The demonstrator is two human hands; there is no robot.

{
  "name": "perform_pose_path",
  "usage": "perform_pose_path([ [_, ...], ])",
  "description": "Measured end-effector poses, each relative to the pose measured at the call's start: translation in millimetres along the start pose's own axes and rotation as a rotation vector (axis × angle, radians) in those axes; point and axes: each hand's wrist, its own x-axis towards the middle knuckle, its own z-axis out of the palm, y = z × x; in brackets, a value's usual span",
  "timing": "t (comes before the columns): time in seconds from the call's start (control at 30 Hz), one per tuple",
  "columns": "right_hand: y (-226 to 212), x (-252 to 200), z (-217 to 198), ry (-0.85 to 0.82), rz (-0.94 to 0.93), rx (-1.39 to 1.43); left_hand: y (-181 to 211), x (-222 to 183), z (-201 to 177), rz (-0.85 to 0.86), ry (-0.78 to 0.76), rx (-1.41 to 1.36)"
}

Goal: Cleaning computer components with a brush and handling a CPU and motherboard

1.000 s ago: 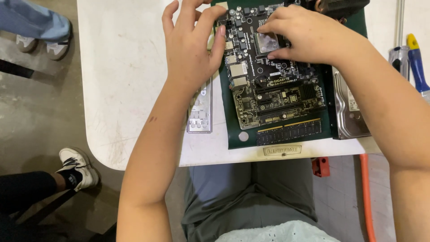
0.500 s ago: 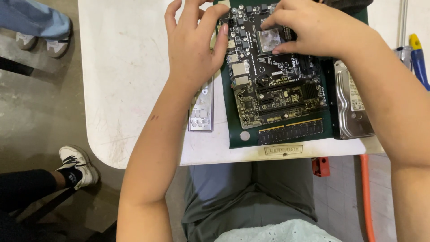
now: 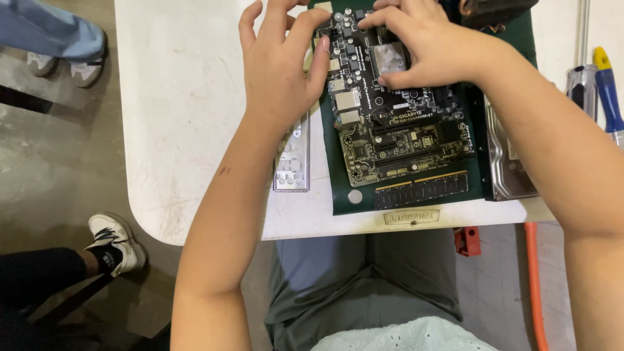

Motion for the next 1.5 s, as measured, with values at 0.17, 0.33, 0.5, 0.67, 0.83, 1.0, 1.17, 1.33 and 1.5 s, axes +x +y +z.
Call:
perform_pose_path([
  [0.17,-16,9,-9,-0.101,0.163,-0.017,0,0,1,0.025,0.009,0.011],
  [0.33,-19,21,-15,-0.199,0.293,-0.095,1,1,0,0.061,0.037,0.017],
  [0.5,-11,16,-2,-0.167,0.286,-0.129,1,0,0,0.029,0.009,0.002],
  [0.67,1,14,-2,-0.116,0.200,-0.113,7,0,-2,0.035,0.000,0.000],
  [0.83,2,-9,-13,0.003,-0.016,-0.134,8,0,-2,0.013,0.006,-0.011],
  [1.0,-22,-33,-15,0.185,-0.176,-0.268,8,-2,0,0.002,-0.028,-0.003],
  [1.17,-5,-25,26,0.291,-0.310,-0.401,8,-3,1,-0.003,-0.031,0.001],
  [1.33,-4,-16,29,0.279,-0.297,-0.420,7,-3,1,-0.005,-0.024,-0.012],
  [1.5,4,-19,21,0.325,-0.288,-0.208,8,-3,2,-0.018,-0.057,0.000],
])
